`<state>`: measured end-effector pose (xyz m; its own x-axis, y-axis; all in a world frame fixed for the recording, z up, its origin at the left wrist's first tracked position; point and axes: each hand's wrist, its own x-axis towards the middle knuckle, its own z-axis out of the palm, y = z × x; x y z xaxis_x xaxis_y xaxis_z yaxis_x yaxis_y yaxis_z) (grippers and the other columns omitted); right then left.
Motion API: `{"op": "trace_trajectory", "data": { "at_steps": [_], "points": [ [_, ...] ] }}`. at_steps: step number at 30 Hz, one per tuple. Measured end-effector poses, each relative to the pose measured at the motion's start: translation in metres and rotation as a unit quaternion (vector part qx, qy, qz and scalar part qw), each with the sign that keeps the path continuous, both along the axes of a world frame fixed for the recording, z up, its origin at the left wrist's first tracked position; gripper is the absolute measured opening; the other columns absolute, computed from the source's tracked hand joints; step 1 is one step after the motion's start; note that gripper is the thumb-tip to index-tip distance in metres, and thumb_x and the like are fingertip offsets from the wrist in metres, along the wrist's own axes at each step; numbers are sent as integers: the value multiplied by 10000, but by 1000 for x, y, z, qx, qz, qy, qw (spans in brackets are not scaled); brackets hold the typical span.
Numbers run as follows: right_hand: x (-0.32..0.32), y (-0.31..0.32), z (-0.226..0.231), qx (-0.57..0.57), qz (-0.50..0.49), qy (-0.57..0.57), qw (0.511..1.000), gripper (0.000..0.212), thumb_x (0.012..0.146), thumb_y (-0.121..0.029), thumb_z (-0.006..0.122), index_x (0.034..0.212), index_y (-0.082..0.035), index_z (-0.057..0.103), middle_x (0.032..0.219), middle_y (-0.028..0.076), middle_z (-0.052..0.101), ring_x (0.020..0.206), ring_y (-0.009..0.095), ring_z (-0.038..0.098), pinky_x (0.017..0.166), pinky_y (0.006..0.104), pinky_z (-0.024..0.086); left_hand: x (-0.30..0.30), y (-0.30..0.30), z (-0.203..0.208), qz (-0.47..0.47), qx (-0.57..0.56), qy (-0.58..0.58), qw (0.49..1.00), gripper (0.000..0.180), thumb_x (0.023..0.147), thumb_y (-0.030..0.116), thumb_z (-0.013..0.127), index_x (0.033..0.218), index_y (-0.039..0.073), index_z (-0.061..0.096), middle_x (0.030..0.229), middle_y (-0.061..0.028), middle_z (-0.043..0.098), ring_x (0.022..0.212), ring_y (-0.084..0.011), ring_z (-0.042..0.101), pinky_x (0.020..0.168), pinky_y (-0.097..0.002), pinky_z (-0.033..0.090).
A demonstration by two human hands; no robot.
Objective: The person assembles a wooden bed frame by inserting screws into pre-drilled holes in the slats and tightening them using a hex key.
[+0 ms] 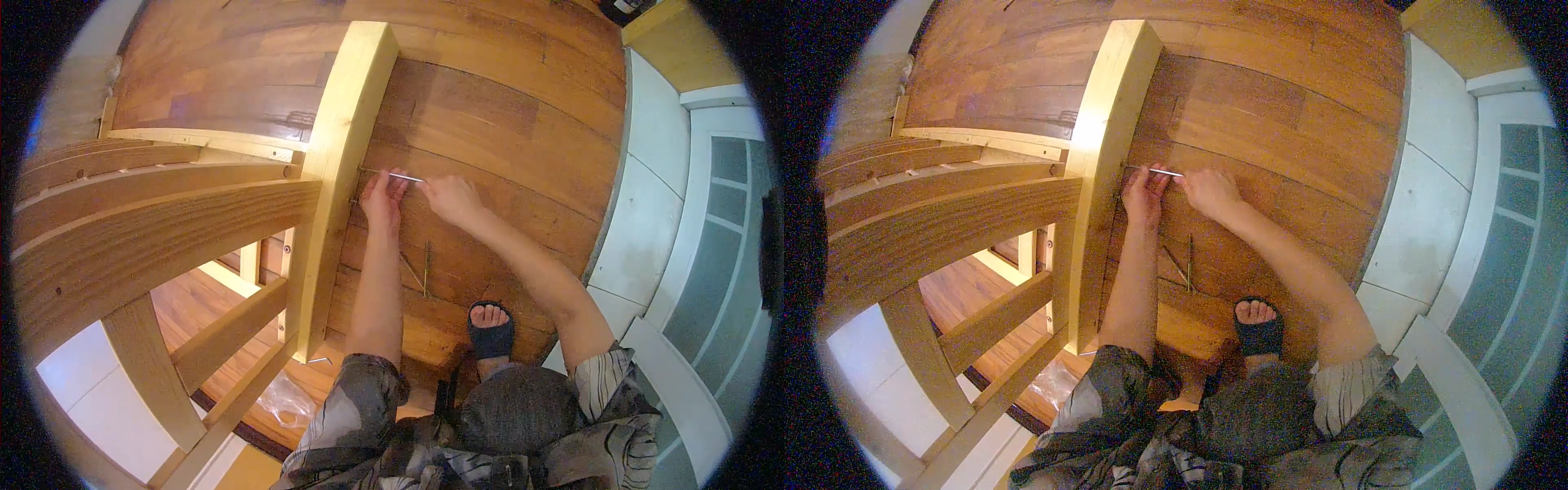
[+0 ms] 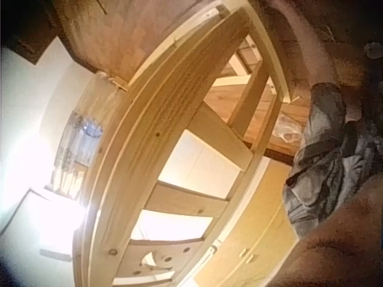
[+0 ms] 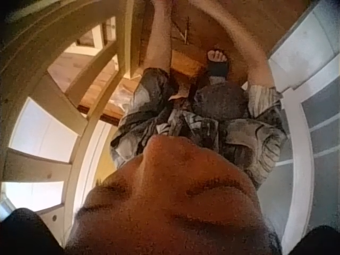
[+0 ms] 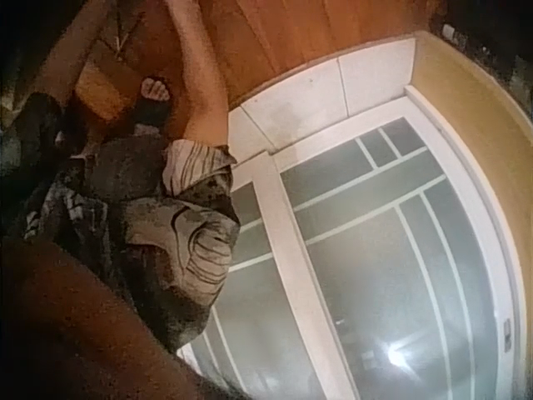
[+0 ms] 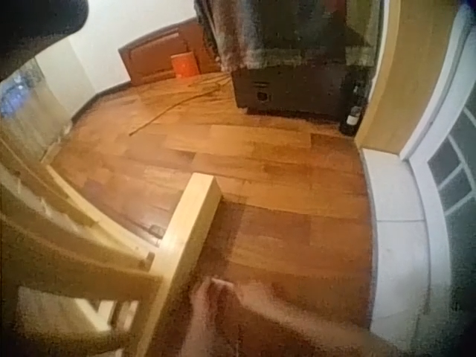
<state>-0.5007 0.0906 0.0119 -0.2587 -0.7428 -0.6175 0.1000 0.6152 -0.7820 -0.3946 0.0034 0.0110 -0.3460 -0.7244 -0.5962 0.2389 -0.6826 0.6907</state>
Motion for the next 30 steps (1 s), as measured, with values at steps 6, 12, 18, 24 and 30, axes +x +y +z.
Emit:
{"op": "trace_trajectory", "data": {
  "at_steps": [6, 12, 18, 24, 30],
  "points": [
    [-4, 6, -4, -38, 35, 39, 998, 401, 833, -382, 351, 701, -26, 480, 533, 97, 507, 449, 226, 487, 445, 353, 402, -6, -3, 3, -25, -4, 11, 1000, 183, 810, 126, 486, 914, -19, 446, 900, -150, 533, 836, -243, 549, 719, -323, 474],
    [8, 8, 21, -63, 96, 196, 974, 441, 834, -409, 338, 671, -23, 478, 544, 135, 501, 516, 279, 498, 496, 410, 392, 3, -5, -5, 13, 21, 1, 1000, 179, 818, 122, 471, 916, -26, 449, 912, -150, 524, 852, -248, 541, 726, -329, 466],
    [-10, 3, 3, 7, -31, -13, 999, 428, 843, -419, 325, 678, -58, 486, 508, 75, 480, 386, 178, 435, 377, 306, 347, -2, -4, 0, -21, 32, 29, 999, 172, 816, 129, 476, 920, -4, 441, 929, -143, 524, 863, -249, 539, 731, -334, 459],
    [0, 7, 20, -77, 21, 347, 935, 470, 806, -427, 389, 689, 7, 525, 578, 164, 530, 539, 292, 508, 509, 430, 399, 1, -6, -1, 20, 19, -3, 1000, 165, 813, 133, 484, 915, 11, 441, 939, -141, 530, 848, -246, 544, 736, -334, 454],
    [-15, -6, 4, 90, 3, -117, 989, 470, 822, -436, 325, 645, -39, 502, 480, 66, 463, 330, 155, 350, 330, 316, 303, 1, -6, -3, -41, -7, 41, 998, 166, 808, 128, 492, 913, 11, 438, 932, -134, 530, 866, -246, 539, 730, -324, 459]
  ]
}}
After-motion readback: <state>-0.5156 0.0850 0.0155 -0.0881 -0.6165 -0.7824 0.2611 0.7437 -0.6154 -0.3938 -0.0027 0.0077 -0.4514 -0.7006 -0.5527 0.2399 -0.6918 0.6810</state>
